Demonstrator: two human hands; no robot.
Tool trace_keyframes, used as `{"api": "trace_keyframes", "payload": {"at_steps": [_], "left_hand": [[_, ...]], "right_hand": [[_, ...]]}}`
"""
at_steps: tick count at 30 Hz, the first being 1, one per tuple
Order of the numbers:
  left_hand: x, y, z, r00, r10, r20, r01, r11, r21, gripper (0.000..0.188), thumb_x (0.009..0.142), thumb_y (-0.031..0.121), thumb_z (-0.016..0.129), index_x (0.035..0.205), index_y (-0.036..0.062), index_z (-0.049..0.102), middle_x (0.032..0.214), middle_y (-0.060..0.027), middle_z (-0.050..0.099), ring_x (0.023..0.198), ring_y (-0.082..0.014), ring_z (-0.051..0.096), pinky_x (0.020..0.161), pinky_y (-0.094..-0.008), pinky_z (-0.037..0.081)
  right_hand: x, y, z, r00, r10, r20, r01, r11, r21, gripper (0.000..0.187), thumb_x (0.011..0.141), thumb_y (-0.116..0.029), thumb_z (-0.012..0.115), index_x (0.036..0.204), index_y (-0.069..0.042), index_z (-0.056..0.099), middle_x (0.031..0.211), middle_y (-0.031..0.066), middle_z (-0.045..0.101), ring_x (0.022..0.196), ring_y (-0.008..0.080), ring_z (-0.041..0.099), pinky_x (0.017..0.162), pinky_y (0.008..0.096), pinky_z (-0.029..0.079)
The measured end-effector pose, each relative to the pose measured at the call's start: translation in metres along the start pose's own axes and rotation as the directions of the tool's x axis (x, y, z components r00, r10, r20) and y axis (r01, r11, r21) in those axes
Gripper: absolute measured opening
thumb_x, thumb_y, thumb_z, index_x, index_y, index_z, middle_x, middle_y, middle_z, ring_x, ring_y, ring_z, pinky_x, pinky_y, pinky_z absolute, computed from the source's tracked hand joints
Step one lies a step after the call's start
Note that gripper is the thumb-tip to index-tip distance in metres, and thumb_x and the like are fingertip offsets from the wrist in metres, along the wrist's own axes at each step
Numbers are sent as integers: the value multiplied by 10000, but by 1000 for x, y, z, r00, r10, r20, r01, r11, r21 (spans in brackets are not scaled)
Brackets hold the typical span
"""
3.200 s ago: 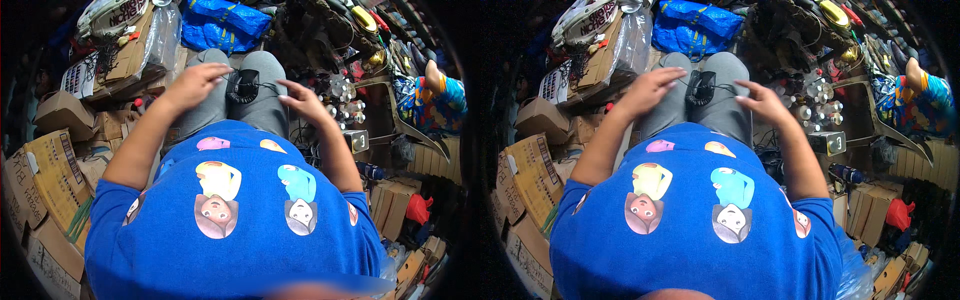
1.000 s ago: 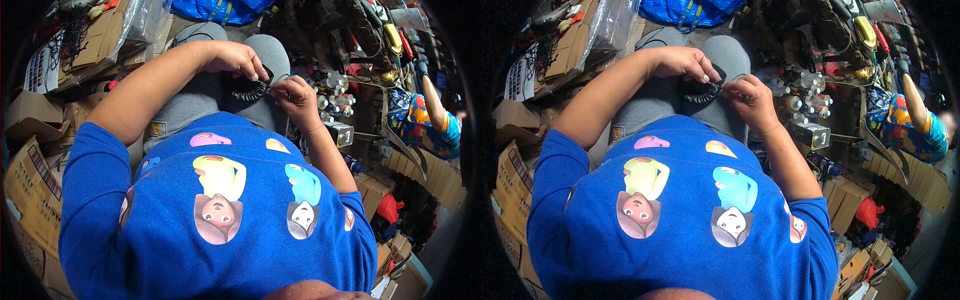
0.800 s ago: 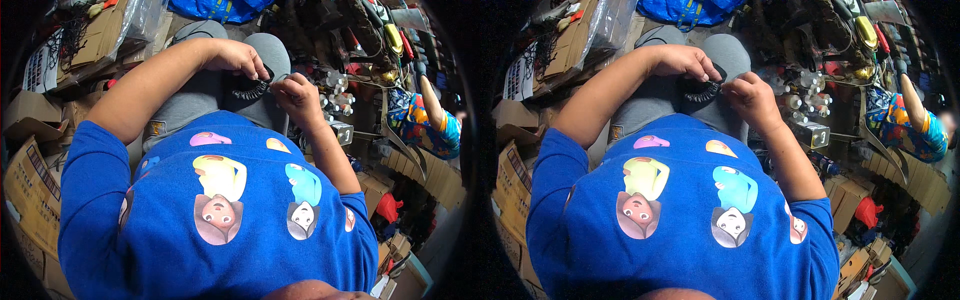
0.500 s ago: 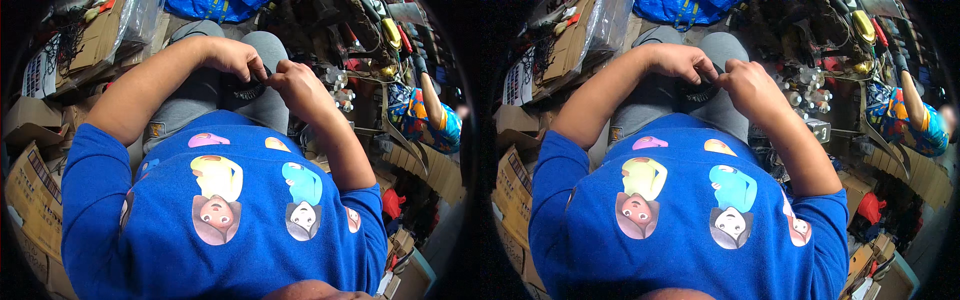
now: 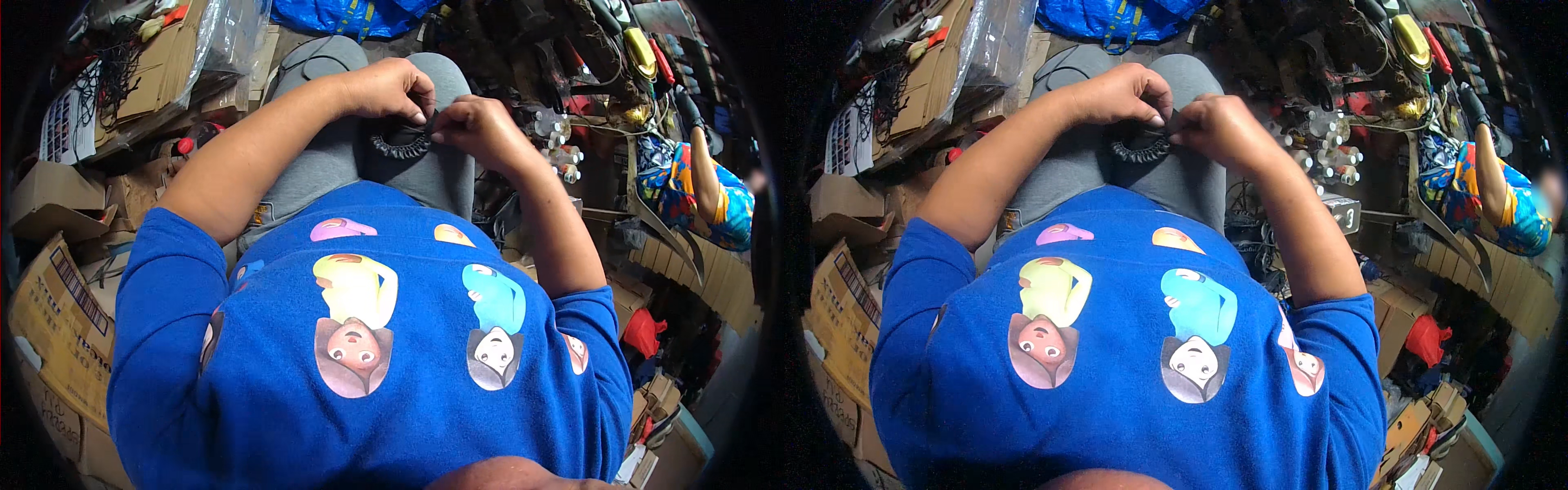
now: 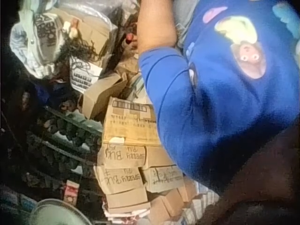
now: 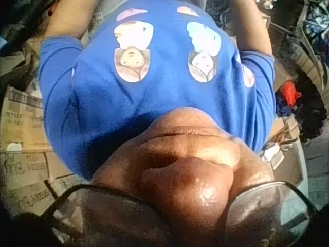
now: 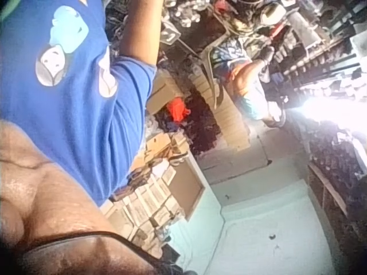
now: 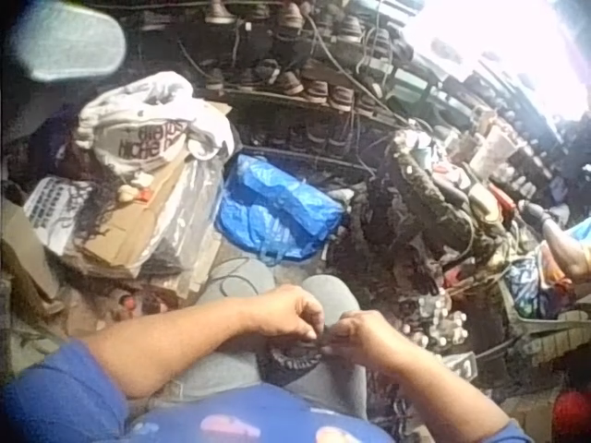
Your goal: Hand-sewing a black leather shoe component using a needle and thread.
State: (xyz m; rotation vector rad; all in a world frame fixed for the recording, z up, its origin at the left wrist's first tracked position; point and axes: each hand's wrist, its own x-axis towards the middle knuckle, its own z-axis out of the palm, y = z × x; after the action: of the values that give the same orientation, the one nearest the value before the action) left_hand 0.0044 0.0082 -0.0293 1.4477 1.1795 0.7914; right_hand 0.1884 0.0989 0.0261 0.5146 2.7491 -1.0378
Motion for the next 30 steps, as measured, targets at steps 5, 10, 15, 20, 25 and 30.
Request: {"api": "trace_keyframes", "payload": {"at_steps": [5, 10, 15, 20, 25, 30], "left_hand": [[-7, -3, 3, 990, 89, -110, -83, 995, 58, 198, 701, 89, 715, 882, 32, 656, 821, -74, 666, 782, -169, 633, 718, -302, 499], [-59, 18, -3, 943, 159, -292, 28, 836, 548, 330, 690, 148, 726, 991, 64, 621, 946, -101, 579, 907, -287, 583, 787, -357, 467], [-78, 19, 0, 979, 130, -154, 25, 679, 734, 216, 690, 79, 669, 879, 52, 570, 904, -91, 581, 859, -311, 565, 734, -399, 457], [-87, 21, -14, 958, 141, -250, 68, 733, 677, 218, 708, 72, 650, 903, 41, 558, 840, -126, 578, 832, -318, 569, 729, -403, 454], [-99, 8, -34, 922, 173, -347, 111, 740, 663, 105, 798, 86, 608, 883, 29, 585, 858, -101, 609, 817, -278, 591, 718, -365, 465], [-58, 18, -5, 720, 70, -691, -257, 951, -172, 356, 979, 292, 406, 822, 35, 595, 845, -49, 612, 809, -201, 584, 795, -327, 454]], "right_hand": [[-5, 10, 2, 984, 168, 60, -178, 939, 294, 189, 765, -168, 705, 917, -57, 684, 831, 75, 661, 739, 109, 596, 680, 272, 473], [-19, 33, -1, 971, 237, 15, -188, 727, 660, 353, 735, -183, 746, 1054, -85, 632, 889, 59, 622, 858, 133, 555, 784, 266, 429], [-16, 37, 20, 940, -79, -333, 111, 991, 78, 254, 704, -181, 751, 872, -39, 623, 853, 83, 549, 843, 232, 539, 777, 317, 435], [-6, 54, 23, 798, 495, -343, 326, 124, 937, 290, 929, -304, 514, 861, -40, 614, 904, 102, 614, 923, 258, 575, 862, 369, 447], [-14, 49, 31, 967, 253, -21, 177, -613, 770, 425, 967, -413, 369, 663, -121, 420, 623, -1, 354, 613, 153, 367, 716, 344, 373], [-16, 46, 39, 958, 281, 57, 140, -630, 764, 442, 972, -416, 361, 629, -138, 379, 545, -23, 309, 510, 118, 305, 616, 287, 324]]}}
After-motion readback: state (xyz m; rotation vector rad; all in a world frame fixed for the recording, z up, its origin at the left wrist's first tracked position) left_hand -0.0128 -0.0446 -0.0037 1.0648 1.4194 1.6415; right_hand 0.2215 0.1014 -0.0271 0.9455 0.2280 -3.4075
